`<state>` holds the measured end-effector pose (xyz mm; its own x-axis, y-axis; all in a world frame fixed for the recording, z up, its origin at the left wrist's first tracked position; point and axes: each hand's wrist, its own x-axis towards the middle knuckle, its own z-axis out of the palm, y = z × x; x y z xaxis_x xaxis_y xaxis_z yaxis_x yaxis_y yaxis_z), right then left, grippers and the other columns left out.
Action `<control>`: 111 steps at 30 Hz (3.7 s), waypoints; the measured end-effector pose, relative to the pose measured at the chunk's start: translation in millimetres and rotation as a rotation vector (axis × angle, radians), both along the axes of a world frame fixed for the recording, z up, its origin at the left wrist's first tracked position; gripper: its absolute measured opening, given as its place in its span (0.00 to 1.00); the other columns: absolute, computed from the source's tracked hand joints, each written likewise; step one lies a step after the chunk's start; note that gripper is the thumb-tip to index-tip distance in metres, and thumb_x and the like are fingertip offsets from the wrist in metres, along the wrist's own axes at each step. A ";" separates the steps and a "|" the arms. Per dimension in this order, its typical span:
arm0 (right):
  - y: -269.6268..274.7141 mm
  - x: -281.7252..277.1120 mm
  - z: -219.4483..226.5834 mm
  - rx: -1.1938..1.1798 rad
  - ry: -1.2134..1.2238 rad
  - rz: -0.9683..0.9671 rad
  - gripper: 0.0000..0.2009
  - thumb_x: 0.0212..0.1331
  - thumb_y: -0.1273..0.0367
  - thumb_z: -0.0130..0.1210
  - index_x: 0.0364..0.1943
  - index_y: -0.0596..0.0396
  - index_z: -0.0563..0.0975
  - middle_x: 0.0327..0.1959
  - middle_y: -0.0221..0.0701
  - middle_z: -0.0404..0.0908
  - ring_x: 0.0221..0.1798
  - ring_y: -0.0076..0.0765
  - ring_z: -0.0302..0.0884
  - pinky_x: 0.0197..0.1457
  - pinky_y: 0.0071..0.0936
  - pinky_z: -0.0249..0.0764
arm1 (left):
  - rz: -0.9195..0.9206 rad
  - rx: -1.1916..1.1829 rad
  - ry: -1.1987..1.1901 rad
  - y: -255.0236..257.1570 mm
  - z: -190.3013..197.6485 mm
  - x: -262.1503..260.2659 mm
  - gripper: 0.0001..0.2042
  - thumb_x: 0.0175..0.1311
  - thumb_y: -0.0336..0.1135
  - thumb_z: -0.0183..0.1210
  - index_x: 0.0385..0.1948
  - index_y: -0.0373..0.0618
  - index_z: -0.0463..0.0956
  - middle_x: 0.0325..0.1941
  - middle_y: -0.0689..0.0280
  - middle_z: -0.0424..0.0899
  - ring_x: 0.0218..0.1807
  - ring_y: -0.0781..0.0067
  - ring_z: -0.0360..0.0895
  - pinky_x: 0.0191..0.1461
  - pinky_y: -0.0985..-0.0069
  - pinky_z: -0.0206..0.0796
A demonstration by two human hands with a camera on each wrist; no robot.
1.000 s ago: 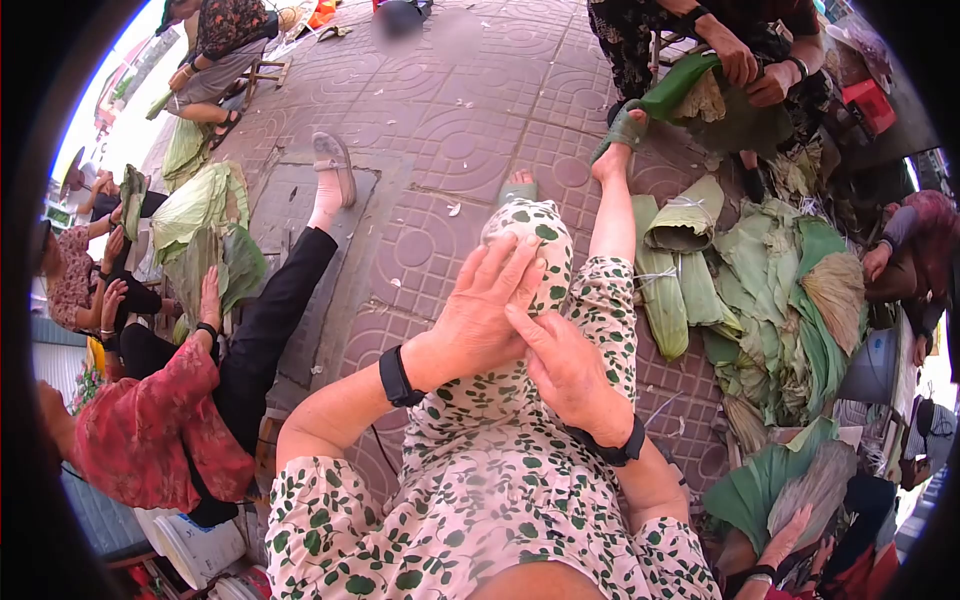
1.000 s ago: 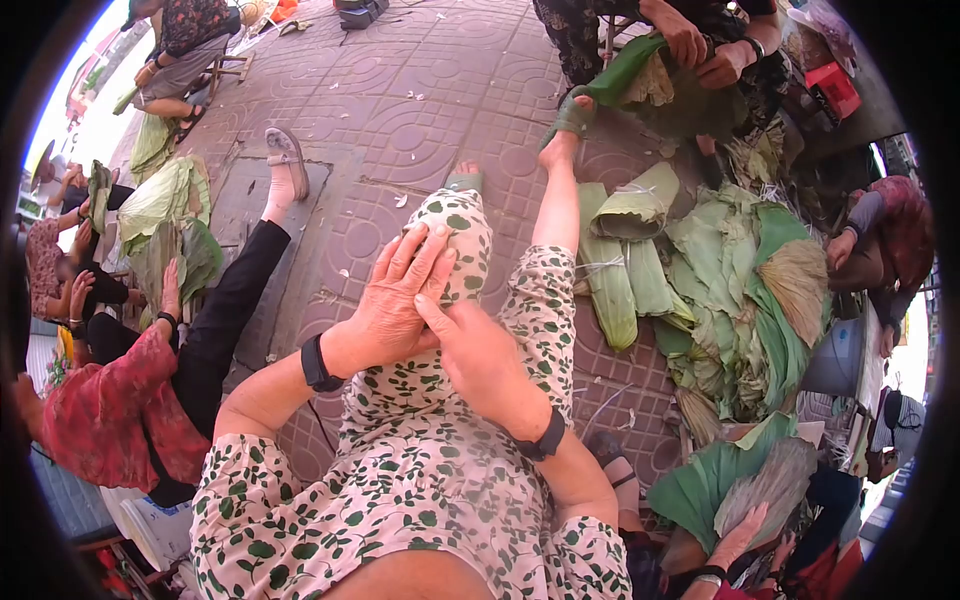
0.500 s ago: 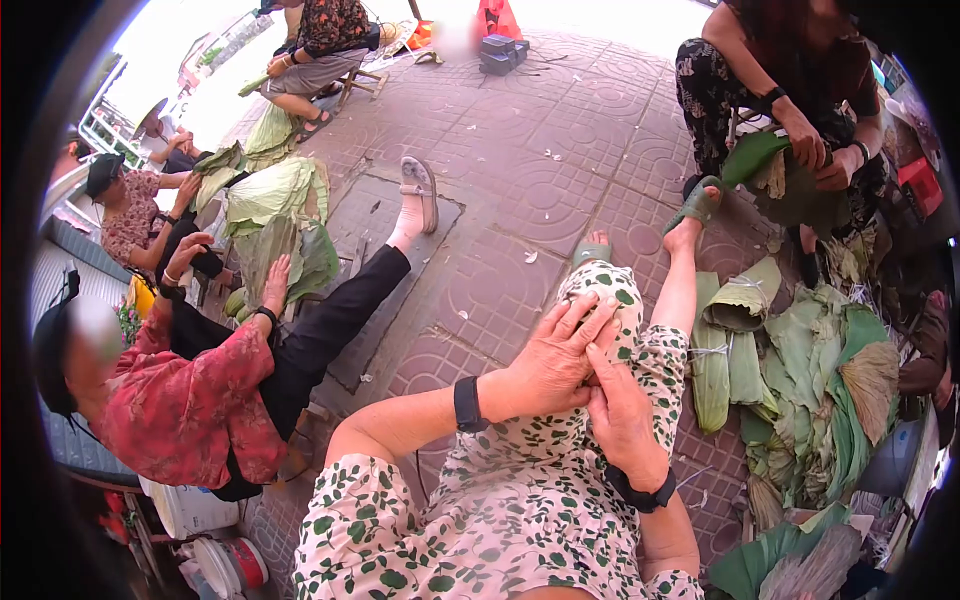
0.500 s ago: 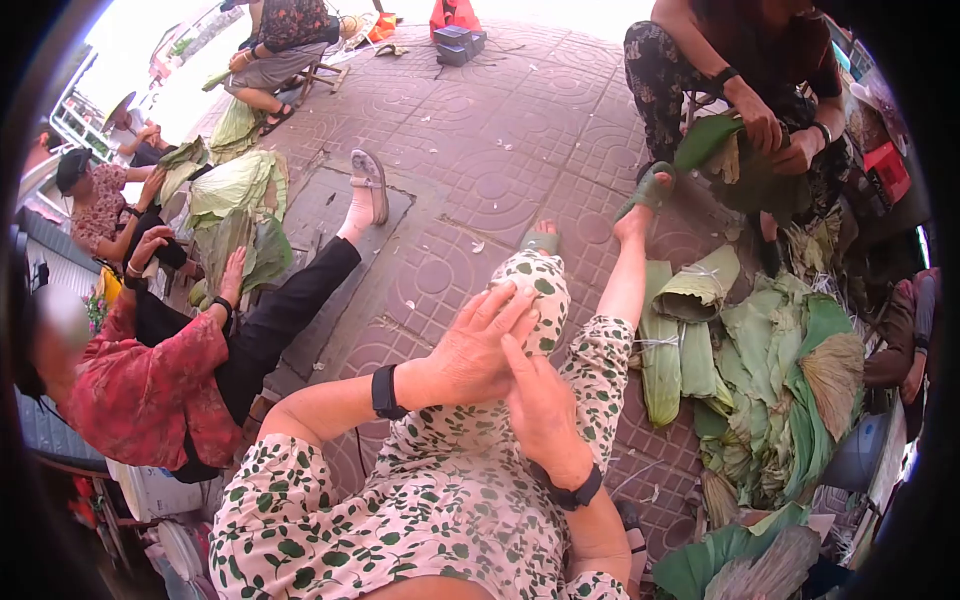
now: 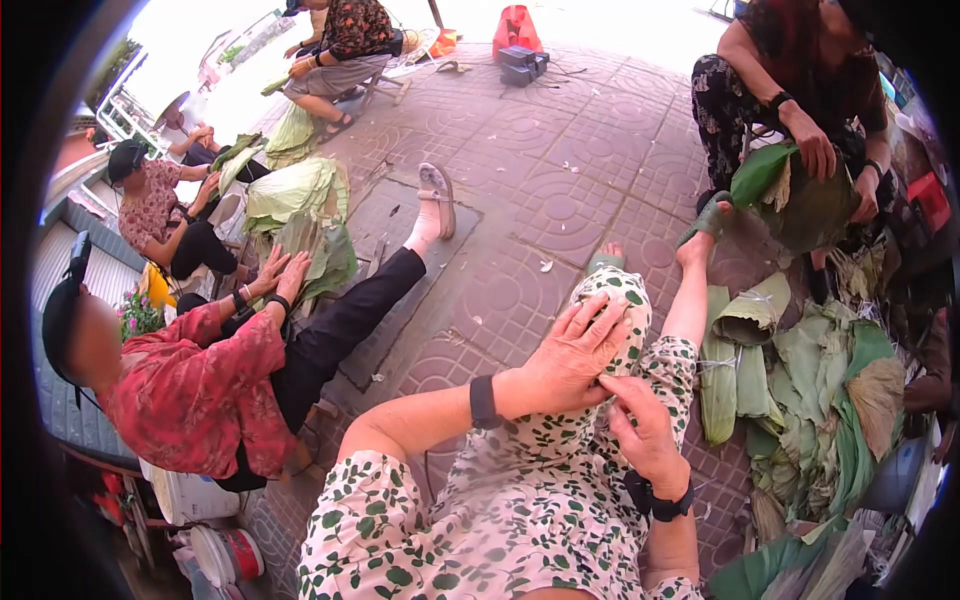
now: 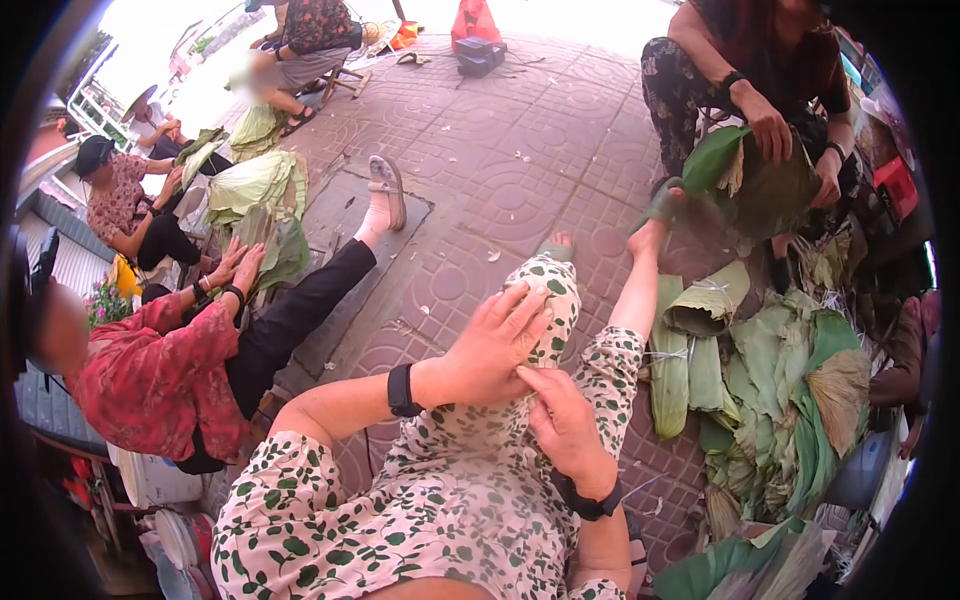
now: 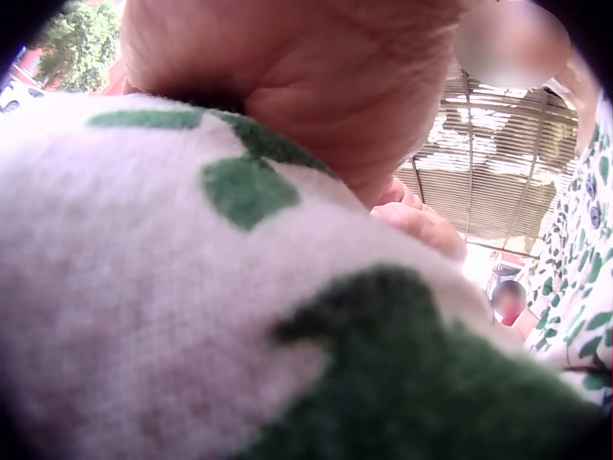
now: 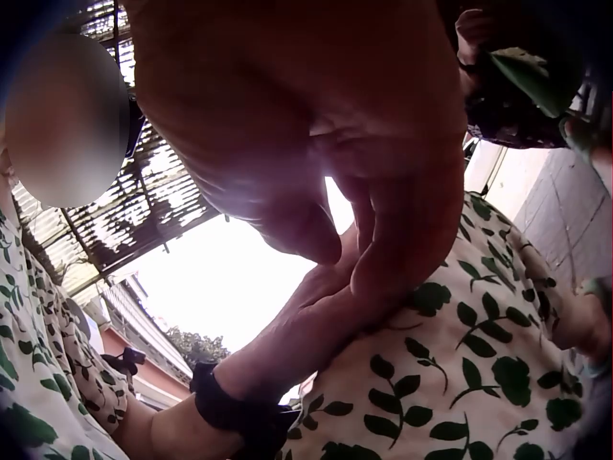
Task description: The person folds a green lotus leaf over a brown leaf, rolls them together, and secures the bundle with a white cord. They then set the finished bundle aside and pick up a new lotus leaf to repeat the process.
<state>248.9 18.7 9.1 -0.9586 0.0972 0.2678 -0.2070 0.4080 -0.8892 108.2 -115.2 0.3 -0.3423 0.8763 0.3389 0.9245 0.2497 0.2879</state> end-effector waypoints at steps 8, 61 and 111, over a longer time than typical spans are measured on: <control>67.6 96.8 25.9 -0.347 -0.044 -0.406 0.16 0.62 0.73 0.52 0.55 0.60 0.71 0.42 0.33 0.78 0.36 0.23 0.74 0.44 0.21 0.72 | -0.040 -0.035 -0.010 -1.7 13.2 0.0 0.41 0.46 0.45 0.65 0.63 0.38 0.58 0.71 0.50 0.50 0.72 0.45 0.46 0.71 0.54 0.42; -6.6 103.7 238.2 0.623 0.816 -0.358 0.16 0.59 0.71 0.53 0.51 0.62 0.72 0.36 0.42 0.79 0.28 0.33 0.75 0.31 0.26 0.71 | -0.039 0.017 -0.039 -2.8 -0.7 -1.9 0.40 0.46 0.40 0.65 0.65 0.41 0.57 0.73 0.52 0.50 0.73 0.47 0.45 0.72 0.57 0.42; -5.2 87.1 224.9 0.195 1.173 0.128 0.09 0.51 0.78 0.54 0.21 0.47 0.70 0.22 0.19 0.73 0.21 0.15 0.73 0.24 0.13 0.65 | 0.009 0.117 -0.074 -11.2 -4.7 1.0 0.37 0.47 0.44 0.62 0.64 0.47 0.60 0.71 0.58 0.53 0.72 0.50 0.48 0.70 0.54 0.46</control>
